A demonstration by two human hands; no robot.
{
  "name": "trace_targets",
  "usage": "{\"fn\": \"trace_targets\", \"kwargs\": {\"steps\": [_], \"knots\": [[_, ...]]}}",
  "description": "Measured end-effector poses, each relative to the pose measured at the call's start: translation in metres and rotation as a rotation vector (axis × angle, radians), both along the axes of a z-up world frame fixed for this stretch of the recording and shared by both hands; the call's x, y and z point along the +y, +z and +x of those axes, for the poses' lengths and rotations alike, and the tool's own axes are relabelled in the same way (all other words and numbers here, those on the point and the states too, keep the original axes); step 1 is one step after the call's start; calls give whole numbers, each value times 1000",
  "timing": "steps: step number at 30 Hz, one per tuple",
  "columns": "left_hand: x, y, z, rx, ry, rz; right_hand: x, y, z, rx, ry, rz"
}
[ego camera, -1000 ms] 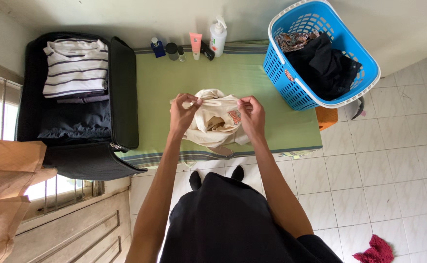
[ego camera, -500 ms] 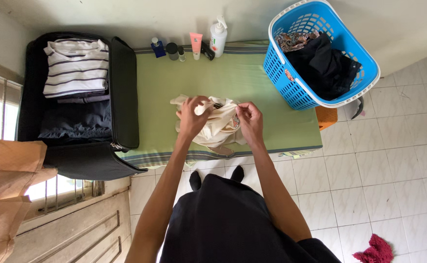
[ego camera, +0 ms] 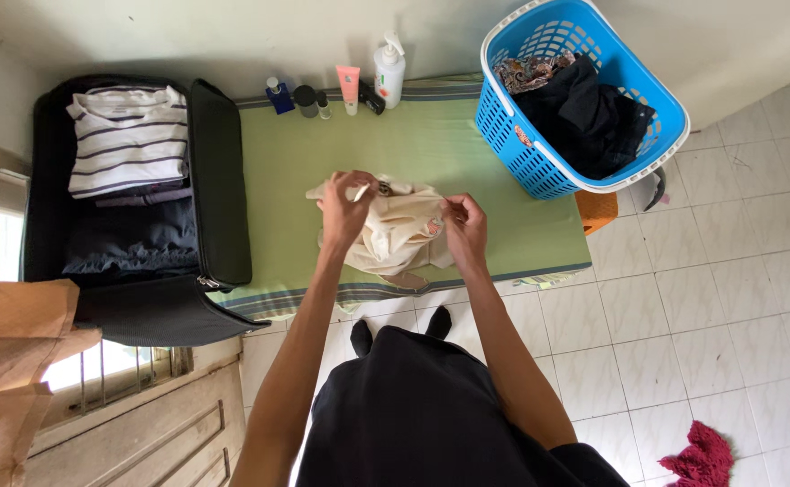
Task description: The person folds a light-colored t-shirt on a green table. They smooth the fabric, fold the sleeves inward, fold the sides toward the center, and then fold the shirt in half lengthwise. The folded shirt remains on the table.
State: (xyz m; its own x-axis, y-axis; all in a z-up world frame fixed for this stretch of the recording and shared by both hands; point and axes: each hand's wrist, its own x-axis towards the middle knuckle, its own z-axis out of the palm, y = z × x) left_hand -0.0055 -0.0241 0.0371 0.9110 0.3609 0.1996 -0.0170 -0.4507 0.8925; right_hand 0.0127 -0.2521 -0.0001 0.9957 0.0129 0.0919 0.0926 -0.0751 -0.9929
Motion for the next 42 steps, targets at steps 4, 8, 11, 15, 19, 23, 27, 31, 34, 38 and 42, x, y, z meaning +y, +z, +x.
{"fn": "trace_targets", "kwargs": {"steps": [4, 8, 11, 15, 19, 23, 27, 31, 34, 38, 42], "knots": [[4, -2, 5, -70, -51, -183, -7, -13, 7, 60, 0, -133], [1, -8, 7, -57, -83, -228, -3, -14, 1, -6, -22, -192], [-2, -12, 12, -145, -159, -368, 4, -2, 6, -90, -15, -318], [-4, -18, 14, -107, -173, -424, 17, 14, 7, -124, -9, -468], [-5, -20, 10, -61, -156, -509, 30, 30, 12, -5, 48, -481], [-1, -14, 17, -110, -147, -561, 37, 42, 20, 176, 77, -381], [4, -13, 12, -93, -124, -589, 39, 42, 19, 65, 83, -375], [17, -8, 9, -105, -64, -614, 40, 39, 22, 98, 53, -302], [27, -5, 4, -59, -27, -666, 38, 35, 25, 38, 46, -232], [38, -9, -3, -69, -28, -760, 37, 32, 32, 8, 35, -49], [47, -21, -7, -88, -65, -842, 40, 32, 29, 64, 49, 170]]}}
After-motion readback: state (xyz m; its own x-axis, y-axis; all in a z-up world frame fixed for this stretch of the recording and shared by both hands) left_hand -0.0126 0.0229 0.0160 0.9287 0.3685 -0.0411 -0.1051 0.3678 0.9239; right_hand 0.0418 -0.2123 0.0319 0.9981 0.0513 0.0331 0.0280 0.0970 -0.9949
